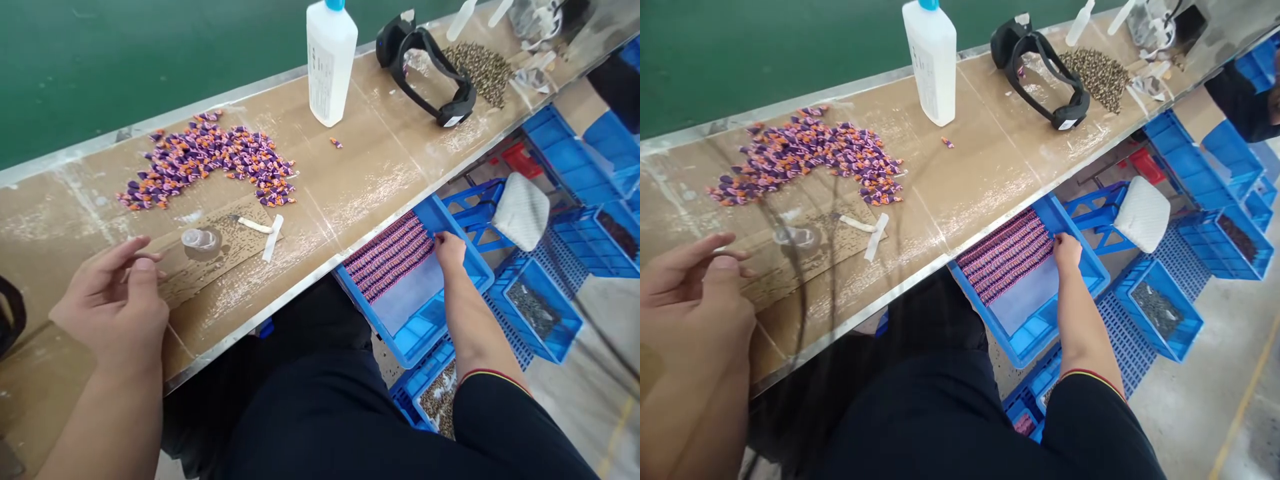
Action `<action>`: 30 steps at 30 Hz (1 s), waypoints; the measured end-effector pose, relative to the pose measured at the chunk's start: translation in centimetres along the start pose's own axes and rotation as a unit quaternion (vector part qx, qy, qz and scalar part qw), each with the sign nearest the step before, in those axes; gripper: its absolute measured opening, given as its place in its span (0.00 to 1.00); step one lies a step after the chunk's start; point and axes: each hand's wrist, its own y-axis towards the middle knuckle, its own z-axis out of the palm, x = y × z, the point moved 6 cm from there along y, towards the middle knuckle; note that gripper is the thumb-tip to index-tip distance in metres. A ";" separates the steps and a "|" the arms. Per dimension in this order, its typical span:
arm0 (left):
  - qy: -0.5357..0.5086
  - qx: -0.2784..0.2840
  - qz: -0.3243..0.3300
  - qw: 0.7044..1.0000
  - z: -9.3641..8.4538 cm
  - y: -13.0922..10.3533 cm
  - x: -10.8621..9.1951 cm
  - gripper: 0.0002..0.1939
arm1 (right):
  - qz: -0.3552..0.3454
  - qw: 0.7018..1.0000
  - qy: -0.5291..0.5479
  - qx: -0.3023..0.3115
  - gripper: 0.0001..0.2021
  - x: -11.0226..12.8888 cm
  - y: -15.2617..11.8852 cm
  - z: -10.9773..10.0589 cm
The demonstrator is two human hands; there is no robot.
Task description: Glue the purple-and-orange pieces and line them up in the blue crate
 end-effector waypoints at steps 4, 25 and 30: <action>0.024 0.001 0.006 1.000 0.1 0.1 0.4 0.19 | -0.016 0.995 -0.087 0.034 0.15 0.3 0.4 1.1; 0.050 0.030 0.042 0.997 0.2 0.0 0.5 0.18 | 0.003 0.980 -0.196 0.040 0.20 -1.0 -0.9 0.8; 0.073 0.028 0.033 0.996 0.1 -0.1 0.6 0.20 | 0.026 0.976 -0.208 0.055 0.21 -1.0 -0.3 1.9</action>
